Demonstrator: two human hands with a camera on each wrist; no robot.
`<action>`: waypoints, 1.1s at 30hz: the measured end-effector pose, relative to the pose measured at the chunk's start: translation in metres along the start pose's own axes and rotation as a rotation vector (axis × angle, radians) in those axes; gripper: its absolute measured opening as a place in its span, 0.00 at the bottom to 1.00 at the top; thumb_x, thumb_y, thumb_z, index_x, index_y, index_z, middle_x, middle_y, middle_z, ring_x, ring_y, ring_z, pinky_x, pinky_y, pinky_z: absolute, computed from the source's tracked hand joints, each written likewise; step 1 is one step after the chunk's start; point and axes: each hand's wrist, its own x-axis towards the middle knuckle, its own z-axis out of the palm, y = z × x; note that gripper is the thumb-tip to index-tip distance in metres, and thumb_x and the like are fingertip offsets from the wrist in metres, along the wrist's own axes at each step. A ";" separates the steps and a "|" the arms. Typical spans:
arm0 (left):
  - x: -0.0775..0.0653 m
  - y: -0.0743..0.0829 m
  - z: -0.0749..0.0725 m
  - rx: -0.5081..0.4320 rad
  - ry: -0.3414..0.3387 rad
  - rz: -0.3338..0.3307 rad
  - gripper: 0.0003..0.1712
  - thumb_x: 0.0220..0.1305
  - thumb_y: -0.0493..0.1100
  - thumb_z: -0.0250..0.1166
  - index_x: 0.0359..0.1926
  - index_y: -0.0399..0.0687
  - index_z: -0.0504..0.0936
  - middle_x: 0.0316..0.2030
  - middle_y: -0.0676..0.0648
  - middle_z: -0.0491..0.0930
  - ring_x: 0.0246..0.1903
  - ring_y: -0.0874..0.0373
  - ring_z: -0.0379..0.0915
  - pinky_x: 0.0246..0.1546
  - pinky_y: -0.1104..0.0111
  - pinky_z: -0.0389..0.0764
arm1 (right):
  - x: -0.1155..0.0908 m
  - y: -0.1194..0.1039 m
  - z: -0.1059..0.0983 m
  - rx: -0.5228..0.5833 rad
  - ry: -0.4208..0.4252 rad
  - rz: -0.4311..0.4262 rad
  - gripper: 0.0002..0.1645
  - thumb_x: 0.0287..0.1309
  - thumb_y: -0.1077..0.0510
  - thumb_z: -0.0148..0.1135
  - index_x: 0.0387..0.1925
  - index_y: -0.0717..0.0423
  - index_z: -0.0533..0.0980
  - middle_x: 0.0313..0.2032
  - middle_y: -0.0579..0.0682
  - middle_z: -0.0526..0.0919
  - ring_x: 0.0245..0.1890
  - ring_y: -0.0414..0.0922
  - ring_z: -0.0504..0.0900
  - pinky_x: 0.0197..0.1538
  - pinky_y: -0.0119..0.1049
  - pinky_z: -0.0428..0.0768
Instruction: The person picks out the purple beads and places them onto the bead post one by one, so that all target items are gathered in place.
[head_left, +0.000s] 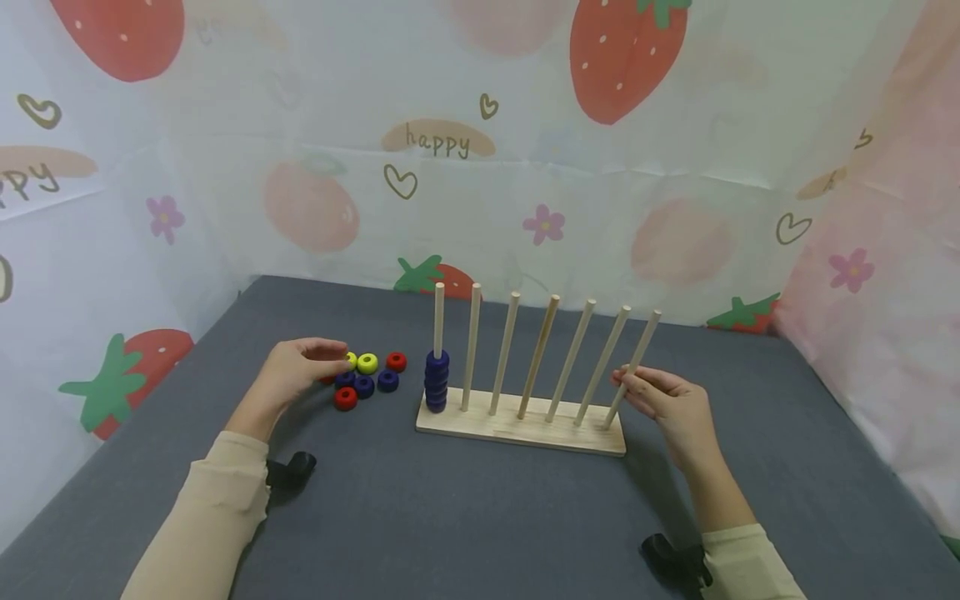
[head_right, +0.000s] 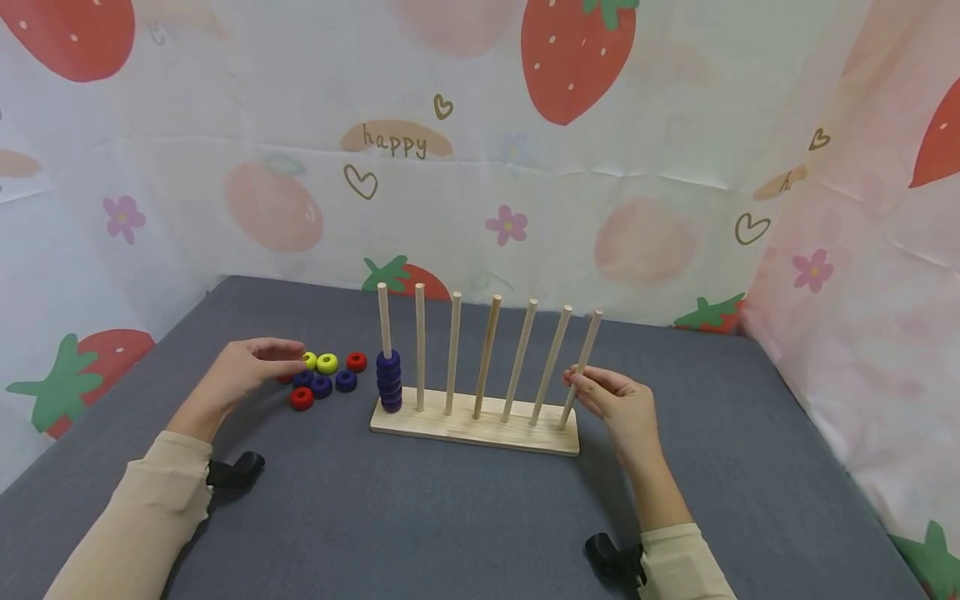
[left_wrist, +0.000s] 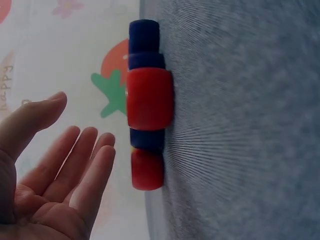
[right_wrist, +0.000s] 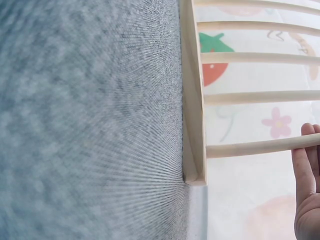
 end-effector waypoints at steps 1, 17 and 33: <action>0.001 -0.001 0.000 0.005 -0.005 -0.004 0.30 0.65 0.50 0.68 0.64 0.40 0.76 0.63 0.36 0.76 0.61 0.44 0.71 0.63 0.53 0.73 | 0.000 0.000 0.000 -0.002 0.001 0.002 0.21 0.62 0.52 0.67 0.52 0.60 0.82 0.37 0.33 0.89 0.44 0.30 0.86 0.49 0.25 0.82; 0.004 -0.006 0.001 0.127 -0.040 -0.009 0.27 0.65 0.45 0.68 0.63 0.39 0.77 0.62 0.35 0.76 0.64 0.40 0.69 0.64 0.48 0.71 | -0.002 -0.002 -0.001 -0.005 -0.005 -0.007 0.17 0.62 0.51 0.67 0.49 0.55 0.84 0.38 0.32 0.89 0.44 0.30 0.87 0.49 0.25 0.81; 0.003 -0.006 0.001 0.231 -0.106 -0.042 0.26 0.64 0.44 0.68 0.61 0.38 0.79 0.64 0.31 0.73 0.65 0.36 0.65 0.65 0.44 0.68 | 0.020 0.038 -0.017 0.045 -0.044 -0.091 0.27 0.61 0.51 0.68 0.56 0.64 0.79 0.45 0.44 0.89 0.48 0.36 0.87 0.49 0.26 0.82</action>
